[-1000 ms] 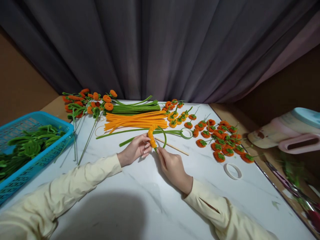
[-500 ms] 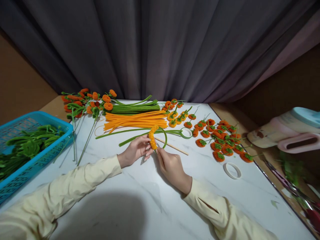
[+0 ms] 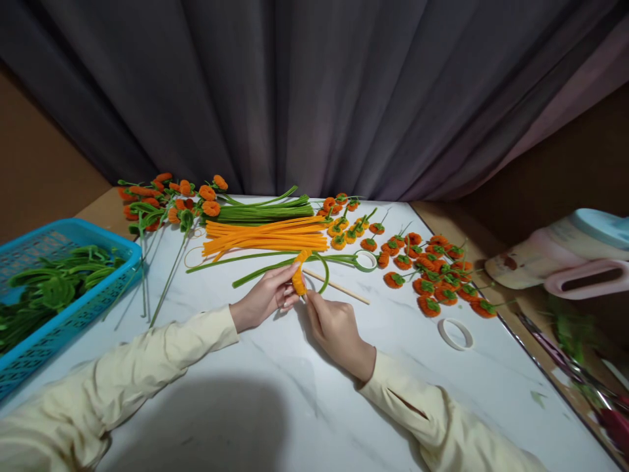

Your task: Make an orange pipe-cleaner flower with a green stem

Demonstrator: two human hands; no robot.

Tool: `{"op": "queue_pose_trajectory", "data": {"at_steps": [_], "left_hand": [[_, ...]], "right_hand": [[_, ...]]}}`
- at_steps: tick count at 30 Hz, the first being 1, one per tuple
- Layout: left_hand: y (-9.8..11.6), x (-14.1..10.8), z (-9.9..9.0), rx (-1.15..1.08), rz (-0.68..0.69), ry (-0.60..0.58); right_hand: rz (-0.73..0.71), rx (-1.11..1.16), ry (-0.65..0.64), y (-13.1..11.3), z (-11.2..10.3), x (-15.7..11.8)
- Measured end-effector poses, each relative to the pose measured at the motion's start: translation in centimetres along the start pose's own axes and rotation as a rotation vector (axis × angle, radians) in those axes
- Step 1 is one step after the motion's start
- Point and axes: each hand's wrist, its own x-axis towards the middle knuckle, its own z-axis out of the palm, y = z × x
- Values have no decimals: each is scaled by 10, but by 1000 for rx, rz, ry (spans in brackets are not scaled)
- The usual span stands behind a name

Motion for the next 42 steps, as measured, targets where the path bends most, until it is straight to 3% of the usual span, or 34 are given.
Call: {"op": "queue_pose_trajectory", "data": {"at_steps": [8,16,22,31,38,42], "left_hand": [[1,1,-4,-63,-41,25],[3,-3,3,-86,-112,87],[-1,-4,8,-104,-79,79],[1,0,5,-79,-35,180],[-1,-1,8,67,-4,230],[-3,-3,12,177,6,272]], "right_hand": [[58,57,-38,-1,-5,4],[-69,-55,-77,-1,-1,-2],[-77,-25,-51,-2,-1,-1],[45,10,-75,-1,-6,2],[-133,-29,-58,2,-3,-3],[-161,-32,-45,-3,-3,-3]]}}
